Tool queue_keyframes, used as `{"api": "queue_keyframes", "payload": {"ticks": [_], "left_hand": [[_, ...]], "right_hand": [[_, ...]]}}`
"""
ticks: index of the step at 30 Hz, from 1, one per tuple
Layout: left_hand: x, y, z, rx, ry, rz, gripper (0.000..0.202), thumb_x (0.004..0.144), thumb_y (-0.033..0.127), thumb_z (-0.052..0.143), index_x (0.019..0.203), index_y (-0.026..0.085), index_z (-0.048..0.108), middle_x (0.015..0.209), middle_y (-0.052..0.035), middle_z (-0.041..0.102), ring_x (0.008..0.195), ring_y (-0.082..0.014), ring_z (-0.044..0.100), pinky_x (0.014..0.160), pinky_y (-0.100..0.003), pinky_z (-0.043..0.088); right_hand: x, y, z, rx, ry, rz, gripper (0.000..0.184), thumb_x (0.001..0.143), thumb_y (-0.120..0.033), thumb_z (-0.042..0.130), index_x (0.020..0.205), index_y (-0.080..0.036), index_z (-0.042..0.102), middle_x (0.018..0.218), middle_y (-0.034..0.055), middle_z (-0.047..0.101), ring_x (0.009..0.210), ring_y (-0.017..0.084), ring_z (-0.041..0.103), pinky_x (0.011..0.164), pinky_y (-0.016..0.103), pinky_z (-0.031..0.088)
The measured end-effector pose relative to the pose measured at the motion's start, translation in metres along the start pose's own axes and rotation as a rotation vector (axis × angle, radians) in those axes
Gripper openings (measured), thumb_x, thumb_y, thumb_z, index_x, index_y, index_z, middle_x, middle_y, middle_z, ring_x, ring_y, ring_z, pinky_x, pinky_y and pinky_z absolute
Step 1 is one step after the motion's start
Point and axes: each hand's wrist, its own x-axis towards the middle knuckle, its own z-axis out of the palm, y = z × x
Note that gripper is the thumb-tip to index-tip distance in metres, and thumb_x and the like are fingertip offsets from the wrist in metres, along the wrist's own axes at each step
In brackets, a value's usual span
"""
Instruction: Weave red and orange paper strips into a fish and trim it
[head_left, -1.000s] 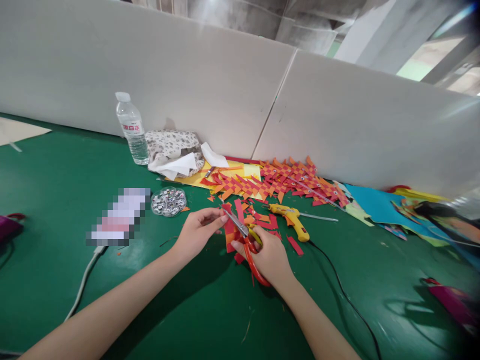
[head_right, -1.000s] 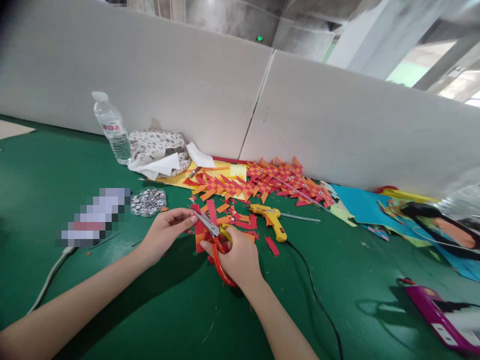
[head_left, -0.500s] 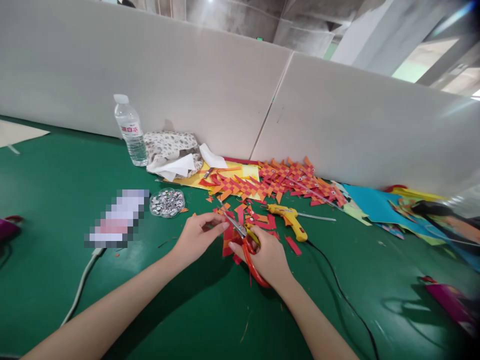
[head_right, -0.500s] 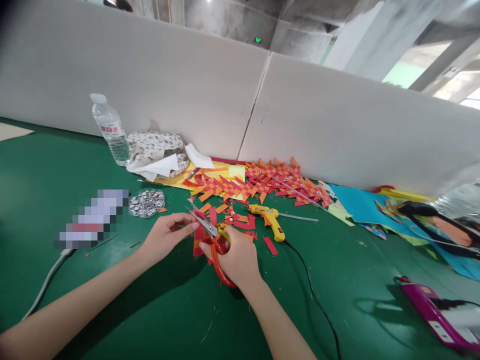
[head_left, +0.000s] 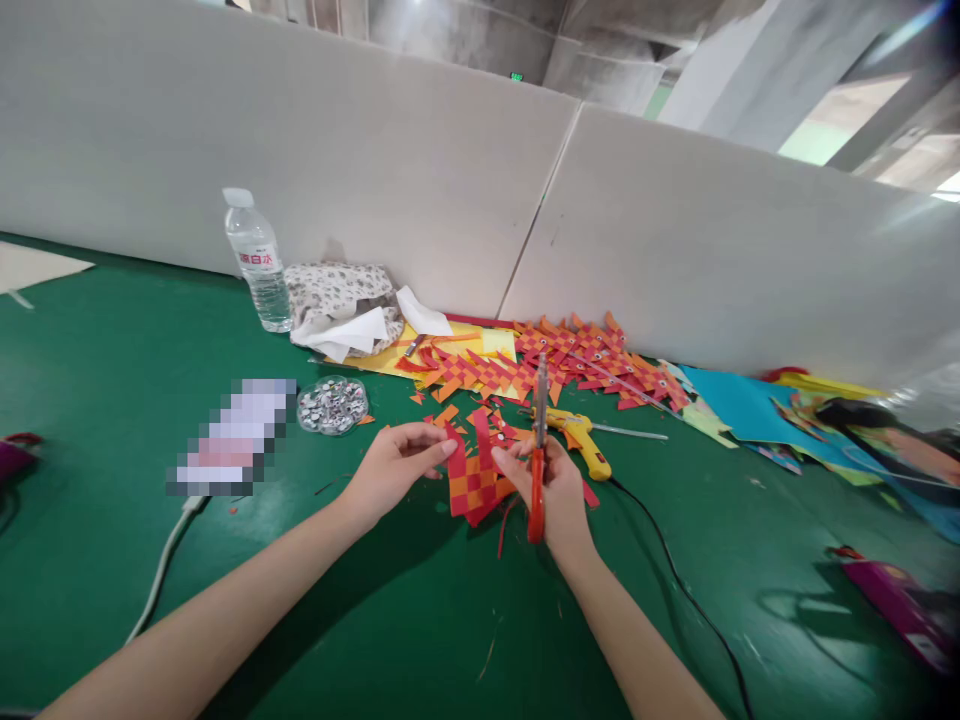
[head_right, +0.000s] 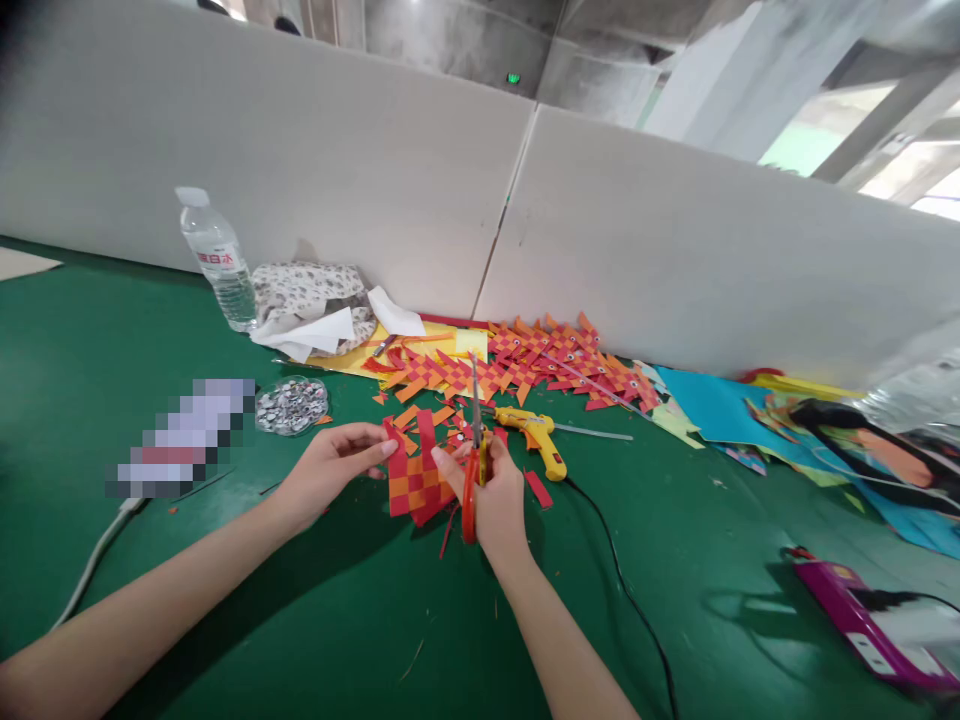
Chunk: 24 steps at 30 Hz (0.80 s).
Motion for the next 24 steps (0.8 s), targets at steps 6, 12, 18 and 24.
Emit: {"api": "queue_keyframes", "payload": {"ticks": [6,12,18,24], "left_hand": [[0.000,0.000,-0.001,-0.083,-0.025,-0.080,0.024,0.065,0.033,0.074,0.080,0.017,0.066,0.080,-0.0019,0.067,0.071,-0.0117,0.060,0.060,-0.021,0.052],[-0.002,0.003,-0.003,-0.208,-0.072,-0.106,0.021,0.067,0.033,0.072,0.075,0.017,0.062,0.077,-0.0002,0.063,0.071,-0.0110,0.059,0.060,-0.021,0.051],[-0.003,0.003,0.001,-0.115,-0.065,-0.126,0.027,0.065,0.035,0.073,0.080,0.019,0.057,0.085,0.0002,0.063,0.078,-0.0120,0.059,0.059,-0.019,0.047],[0.000,-0.007,0.002,0.067,-0.087,-0.080,0.027,0.061,0.034,0.076,0.079,0.017,0.064,0.075,0.0002,0.065,0.071,-0.0122,0.059,0.064,-0.022,0.046]], "right_hand": [[0.003,0.000,0.003,0.286,-0.109,0.094,0.042,0.054,-0.033,0.080,0.071,-0.021,0.043,0.091,0.0031,0.063,0.053,0.008,0.043,0.057,0.026,0.042],[0.002,-0.004,0.002,0.318,-0.160,0.141,0.040,0.051,-0.027,0.080,0.071,-0.021,0.046,0.081,0.0000,0.061,0.057,0.010,0.048,0.058,0.026,0.043],[0.001,-0.003,0.003,0.308,-0.240,0.113,0.037,0.054,-0.026,0.078,0.070,-0.021,0.045,0.067,-0.0038,0.057,0.062,0.012,0.054,0.065,0.027,0.045],[-0.006,-0.011,0.004,0.141,-0.283,0.072,0.034,0.059,-0.033,0.074,0.074,-0.021,0.045,0.074,-0.0008,0.058,0.065,0.014,0.055,0.065,0.028,0.046]]}}
